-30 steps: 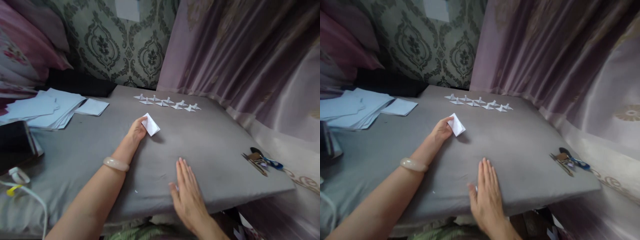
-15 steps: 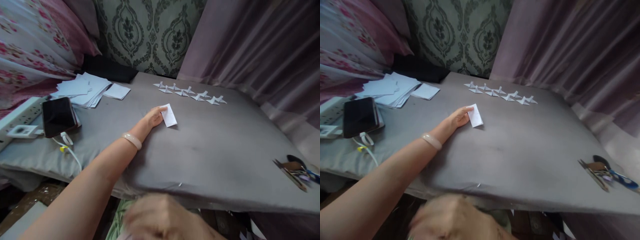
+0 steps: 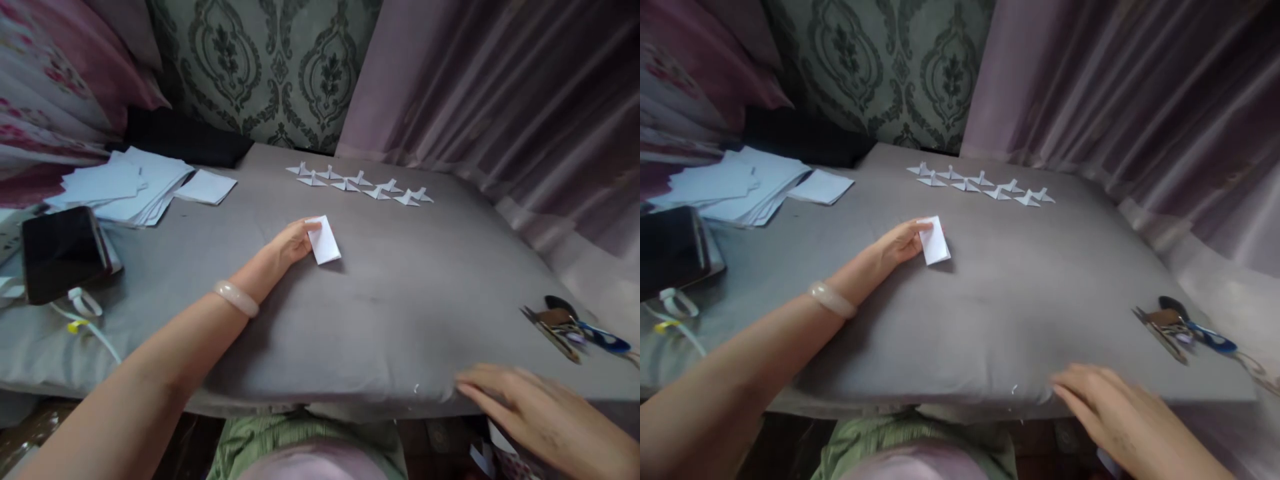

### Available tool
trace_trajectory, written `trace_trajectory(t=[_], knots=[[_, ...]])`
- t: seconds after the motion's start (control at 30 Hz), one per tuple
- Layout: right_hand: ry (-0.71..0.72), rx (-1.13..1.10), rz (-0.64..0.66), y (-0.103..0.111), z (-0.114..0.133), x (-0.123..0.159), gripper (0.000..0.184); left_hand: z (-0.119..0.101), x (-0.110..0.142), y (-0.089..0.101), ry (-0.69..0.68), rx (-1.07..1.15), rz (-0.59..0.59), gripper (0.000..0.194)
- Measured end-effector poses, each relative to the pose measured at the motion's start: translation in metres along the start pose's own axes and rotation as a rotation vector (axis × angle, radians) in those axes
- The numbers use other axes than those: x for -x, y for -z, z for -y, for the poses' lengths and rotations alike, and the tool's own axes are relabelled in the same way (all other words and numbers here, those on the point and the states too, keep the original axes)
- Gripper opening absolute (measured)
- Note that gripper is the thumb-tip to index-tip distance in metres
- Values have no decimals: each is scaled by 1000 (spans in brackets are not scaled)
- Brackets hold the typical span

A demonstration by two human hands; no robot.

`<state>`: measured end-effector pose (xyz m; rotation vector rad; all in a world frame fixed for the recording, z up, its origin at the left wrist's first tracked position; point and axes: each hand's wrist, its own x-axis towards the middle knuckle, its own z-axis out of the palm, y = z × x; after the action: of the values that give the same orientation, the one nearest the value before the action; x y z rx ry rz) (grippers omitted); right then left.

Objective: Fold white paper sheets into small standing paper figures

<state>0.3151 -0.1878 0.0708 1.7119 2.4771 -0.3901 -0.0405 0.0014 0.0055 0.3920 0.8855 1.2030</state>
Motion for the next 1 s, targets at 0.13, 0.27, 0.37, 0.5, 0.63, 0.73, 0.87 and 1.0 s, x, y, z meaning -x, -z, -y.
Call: trace_trajectory(t=[0.13,0.27,0.37,0.5,0.63,0.73,0.87,1.0], knots=[[226,-89,-419,15,51,-83,40,11,15,-20,81,-54,78,18],[422,-16,-645,4,67,-162,54,22,20,-34,127,-80,161,18],[564,36,-633,-10,65,-198,47,28,14,-38,137,-109,144,18],[642,19,-644,-24,63,-216,29,31,3,-33,106,-173,54,16],[608,-15,-552,-28,63,-211,27,26,1,-21,-272,-543,-91,28],[536,-88,-472,-28,63,-205,32,19,9,-11,-479,-1076,-79,38],[438,-219,-370,-26,60,-203,39,12,26,-8,-517,-1477,271,49],[343,-398,-340,-27,57,-210,29,13,36,-13,-490,-1590,359,47]])
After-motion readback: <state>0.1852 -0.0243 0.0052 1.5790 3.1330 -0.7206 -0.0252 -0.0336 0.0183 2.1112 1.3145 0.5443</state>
